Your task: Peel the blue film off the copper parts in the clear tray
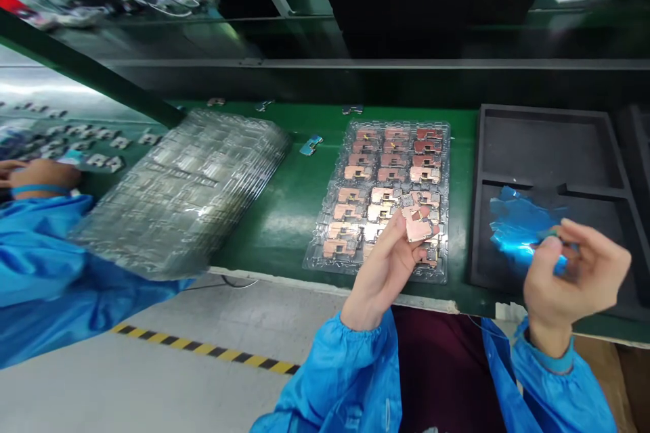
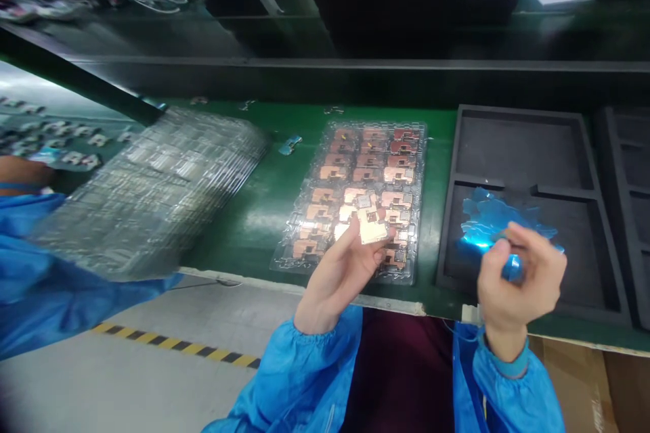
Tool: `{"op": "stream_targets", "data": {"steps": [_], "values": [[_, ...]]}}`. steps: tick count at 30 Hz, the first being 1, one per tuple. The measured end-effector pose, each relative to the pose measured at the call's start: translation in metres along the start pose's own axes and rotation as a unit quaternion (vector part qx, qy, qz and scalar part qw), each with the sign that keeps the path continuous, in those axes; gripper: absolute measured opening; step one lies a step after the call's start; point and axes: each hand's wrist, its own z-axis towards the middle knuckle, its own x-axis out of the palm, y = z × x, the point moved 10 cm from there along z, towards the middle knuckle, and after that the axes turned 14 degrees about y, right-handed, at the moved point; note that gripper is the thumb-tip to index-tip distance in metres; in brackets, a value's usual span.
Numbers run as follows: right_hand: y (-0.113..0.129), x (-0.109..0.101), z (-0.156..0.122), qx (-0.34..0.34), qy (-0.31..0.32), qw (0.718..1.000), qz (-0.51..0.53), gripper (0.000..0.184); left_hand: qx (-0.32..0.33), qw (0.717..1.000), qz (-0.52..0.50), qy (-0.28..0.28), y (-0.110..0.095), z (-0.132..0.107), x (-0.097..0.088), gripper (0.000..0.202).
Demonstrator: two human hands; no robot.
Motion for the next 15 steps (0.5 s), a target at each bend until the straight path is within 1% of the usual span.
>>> {"op": "stream_targets", "data": {"steps": [1, 2, 3, 4, 5, 6, 8, 9, 10, 12, 13, 15], "values": [[-0.016, -0.001, 0.006, 0.033, 0.006, 0.998, -0.049, 0.021, 0.002, 1.0, 0.005, 0.01, 0.0, 0.0, 0.002, 0.035], [-0.027, 0.003, 0.012, 0.044, 0.036, 0.994, -0.097, 0.023, 0.004, 1.0, 0.008, 0.019, 0.001, 0.001, 0.004, 0.034], [-0.033, 0.01, 0.018, 0.04, 0.077, 0.987, -0.135, 0.025, 0.006, 1.0, 0.01, 0.027, 0.003, 0.001, 0.005, 0.032], [-0.036, 0.017, 0.021, 0.032, 0.117, 0.98, -0.155, 0.027, 0.006, 0.999, 0.01, 0.034, 0.005, 0.002, 0.006, 0.031], [-0.032, 0.02, 0.023, 0.019, 0.13, 0.978, -0.161, 0.029, 0.002, 0.999, 0.009, 0.04, 0.008, 0.002, 0.007, 0.031], [-0.021, 0.02, 0.023, 0.0, 0.125, 0.981, -0.15, 0.031, -0.006, 0.999, 0.007, 0.045, 0.012, 0.003, 0.008, 0.032], [0.013, 0.023, 0.019, -0.054, 0.112, 0.989, -0.082, 0.033, -0.02, 0.998, 0.006, 0.053, 0.02, 0.003, 0.009, 0.037], [0.035, 0.028, 0.016, -0.088, 0.123, 0.988, -0.036, 0.035, -0.024, 0.998, 0.007, 0.057, 0.023, 0.004, 0.01, 0.04], [0.056, 0.037, 0.012, -0.12, 0.149, 0.982, 0.002, 0.037, -0.025, 0.998, 0.011, 0.061, 0.025, 0.004, 0.012, 0.043], [0.088, 0.054, 0.005, -0.155, 0.193, 0.968, 0.041, 0.037, -0.017, 0.997, 0.026, 0.069, 0.025, 0.004, 0.015, 0.045], [0.097, 0.06, 0.002, -0.159, 0.206, 0.965, 0.045, 0.037, -0.014, 0.997, 0.036, 0.071, 0.024, 0.003, 0.016, 0.045], [0.104, 0.067, -0.002, -0.154, 0.212, 0.964, 0.041, 0.035, -0.012, 0.996, 0.058, 0.067, 0.023, 0.002, 0.015, 0.046]]}}
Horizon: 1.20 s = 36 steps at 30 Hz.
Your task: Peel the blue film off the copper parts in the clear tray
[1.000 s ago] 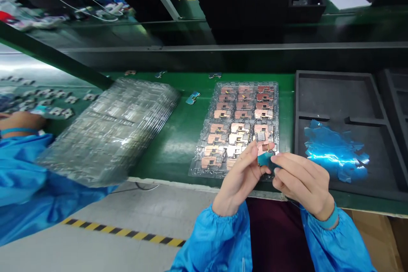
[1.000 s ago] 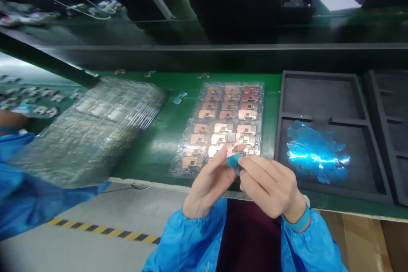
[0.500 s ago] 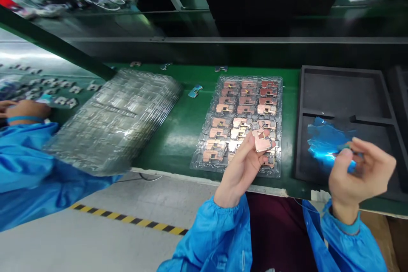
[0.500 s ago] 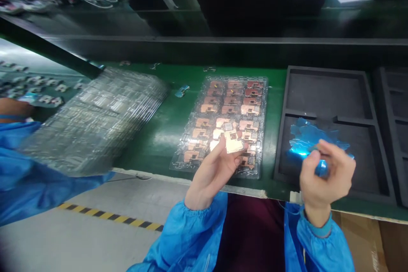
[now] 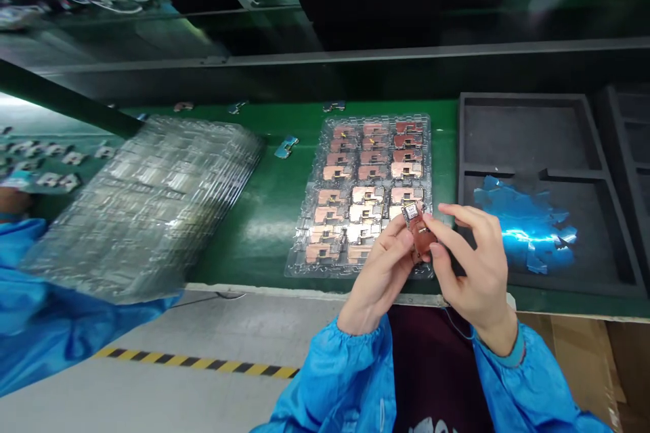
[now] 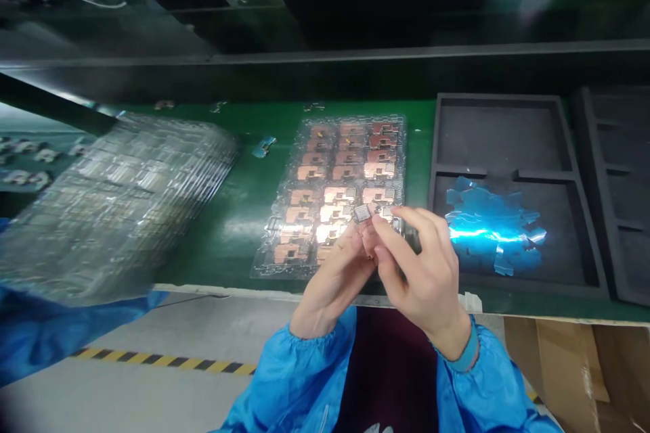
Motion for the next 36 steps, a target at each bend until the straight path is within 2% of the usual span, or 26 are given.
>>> {"op": "stream_targets", "data": {"steps": [6, 10, 13, 16, 20, 24, 28, 33, 36], "values": [[0.005, 0.005, -0.004, -0.011, -0.013, 1.0, -0.008, 0.037, 0.0, 0.999, 0.03, -0.038, 0.0, -0.004, -0.01, 0.049], [0.019, 0.004, -0.005, -0.038, -0.026, 0.999, -0.004, 0.035, -0.004, 0.998, 0.02, -0.062, 0.004, -0.006, -0.012, 0.031], [0.026, 0.0, -0.007, -0.059, -0.04, 0.997, 0.015, 0.042, -0.024, 0.998, 0.014, -0.063, 0.007, -0.008, -0.01, 0.019], [0.023, -0.005, -0.01, -0.055, -0.059, 0.997, 0.009, 0.049, -0.021, 0.999, 0.012, -0.039, 0.005, -0.008, -0.008, 0.031], [0.012, 0.007, -0.009, -0.025, -0.03, 0.999, -0.032, 0.049, -0.015, 1.0, -0.005, -0.015, 0.005, -0.006, -0.009, 0.05], [0.017, 0.017, -0.014, -0.08, -0.011, 0.995, -0.054, 0.045, -0.029, 0.999, -0.035, -0.021, 0.009, -0.006, -0.011, 0.044], [0.023, 0.012, -0.022, -0.136, -0.028, 0.988, -0.063, 0.042, -0.038, 0.996, -0.076, -0.022, 0.01, -0.005, -0.011, 0.042], [0.014, 0.008, -0.02, -0.106, -0.028, 0.991, -0.081, 0.039, -0.029, 0.995, -0.09, -0.043, 0.011, -0.004, -0.016, 0.036], [0.02, 0.01, -0.023, -0.154, -0.004, 0.984, -0.087, 0.034, -0.028, 0.997, -0.062, -0.041, 0.005, -0.004, -0.016, 0.037]]}}
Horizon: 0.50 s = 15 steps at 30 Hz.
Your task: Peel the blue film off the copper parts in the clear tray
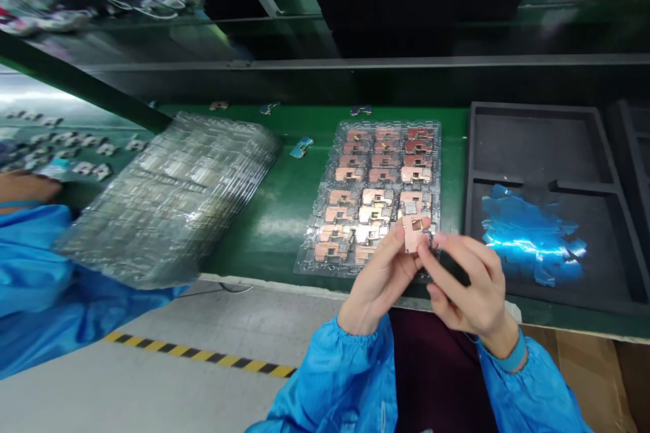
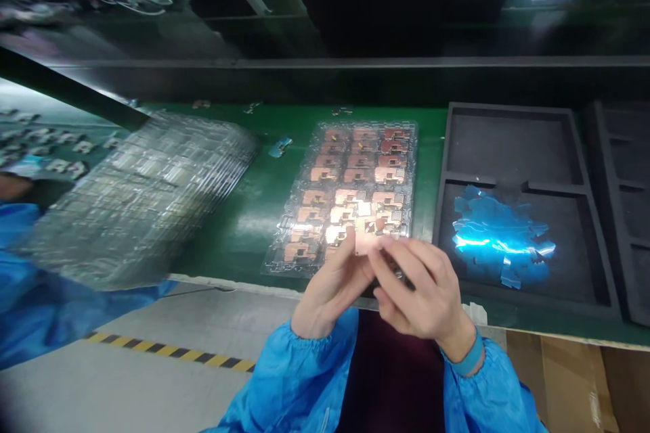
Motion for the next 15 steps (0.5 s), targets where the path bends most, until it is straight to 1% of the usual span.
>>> {"op": "stream_targets", "data": {"steps": [2, 3, 4, 5, 6, 7, 8, 10, 11, 12, 13, 14, 15], "values": [[0.006, -0.004, -0.007, -0.057, 0.002, 0.998, 0.003, 0.032, 0.007, 0.999, 0.047, -0.008, -0.016, -0.001, -0.003, 0.034], [0.004, -0.006, -0.011, -0.067, 0.005, 0.998, 0.001, 0.031, 0.014, 0.996, 0.083, -0.014, -0.03, 0.0, -0.006, 0.031], [-0.003, -0.008, -0.015, -0.058, 0.009, 0.998, -0.003, 0.03, 0.026, 0.991, 0.13, -0.022, -0.047, 0.002, -0.009, 0.028], [-0.014, -0.01, -0.02, -0.029, 0.017, 0.999, -0.006, 0.028, 0.041, 0.98, 0.191, -0.029, -0.068, 0.005, -0.011, 0.025], [-0.029, -0.012, -0.024, 0.011, 0.02, 1.0, -0.006, 0.028, 0.056, 0.962, 0.265, -0.037, -0.091, 0.012, -0.014, 0.022], [-0.046, -0.016, -0.03, 0.055, 0.018, 0.998, -0.003, 0.028, 0.073, 0.933, 0.349, -0.045, -0.116, 0.021, -0.015, 0.02], [-0.061, -0.019, -0.036, 0.097, 0.011, 0.995, 0.001, 0.03, 0.09, 0.893, 0.437, -0.055, -0.14, 0.033, -0.015, 0.019], [-0.087, -0.026, -0.046, 0.159, -0.012, 0.987, 0.006, 0.032, 0.123, 0.788, 0.599, -0.071, -0.184, 0.064, -0.012, 0.021], [-0.096, -0.028, -0.05, 0.178, -0.023, 0.984, 0.006, 0.032, 0.132, 0.735, 0.661, -0.073, -0.199, 0.083, -0.01, 0.022], [-0.104, -0.03, -0.053, 0.192, -0.029, 0.981, 0.005, 0.032, 0.134, 0.689, 0.709, -0.068, -0.21, 0.103, -0.008, 0.022], [-0.109, -0.03, -0.056, 0.202, -0.03, 0.979, 0.005, 0.03, 0.134, 0.654, 0.742, -0.064, -0.219, 0.122, -0.009, 0.02], [-0.113, -0.029, -0.057, 0.208, -0.028, 0.978, 0.008, 0.029, 0.131, 0.629, 0.764, -0.057, -0.224, 0.14, -0.01, 0.017], [-0.116, -0.027, -0.058, 0.213, -0.024, 0.977, 0.012, 0.028, 0.126, 0.613, 0.778, -0.051, -0.227, 0.155, -0.012, 0.013]]}}
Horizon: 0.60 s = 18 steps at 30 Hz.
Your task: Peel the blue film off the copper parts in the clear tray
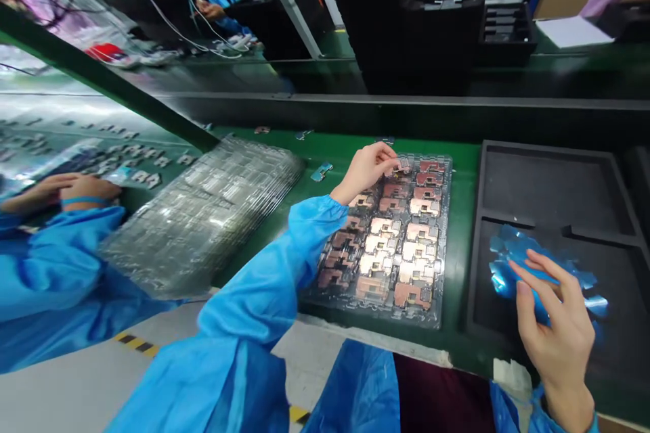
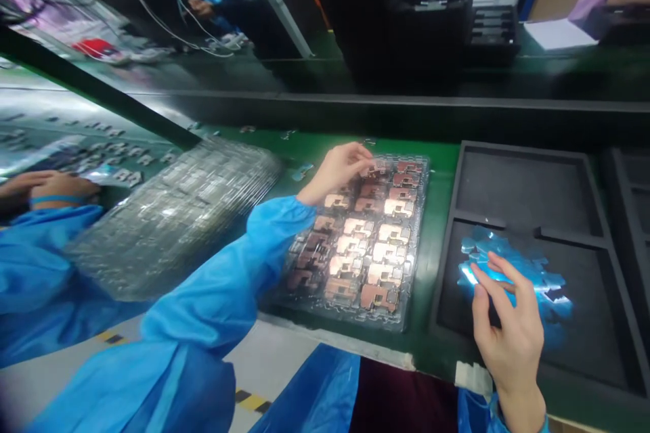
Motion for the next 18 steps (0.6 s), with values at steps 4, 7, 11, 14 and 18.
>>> {"op": "stream_targets", "data": {"steps": [4, 7, 11, 14, 18], "values": [[-0.003, 0.004, 0.0, 0.006, 0.013, 1.0, 0.008, 0.026, 0.013, 0.999, 0.047, 0.019, 0.011, 0.028, 0.012, 0.009], [-0.003, 0.006, 0.001, 0.009, 0.023, 1.0, 0.007, 0.026, 0.025, 0.995, 0.097, -0.021, 0.013, 0.019, 0.014, 0.009], [-0.003, 0.007, 0.001, 0.013, 0.028, 1.0, -0.003, 0.026, 0.073, 0.972, 0.222, -0.031, 0.001, -0.011, 0.03, 0.03], [-0.005, 0.009, -0.001, 0.018, 0.037, 0.999, -0.002, 0.026, 0.095, 0.952, 0.288, 0.028, -0.005, -0.026, 0.054, 0.038], [-0.009, 0.012, -0.007, 0.023, 0.048, 0.999, -0.007, 0.027, 0.087, 0.944, 0.314, 0.043, -0.008, -0.03, 0.06, 0.045]]}}
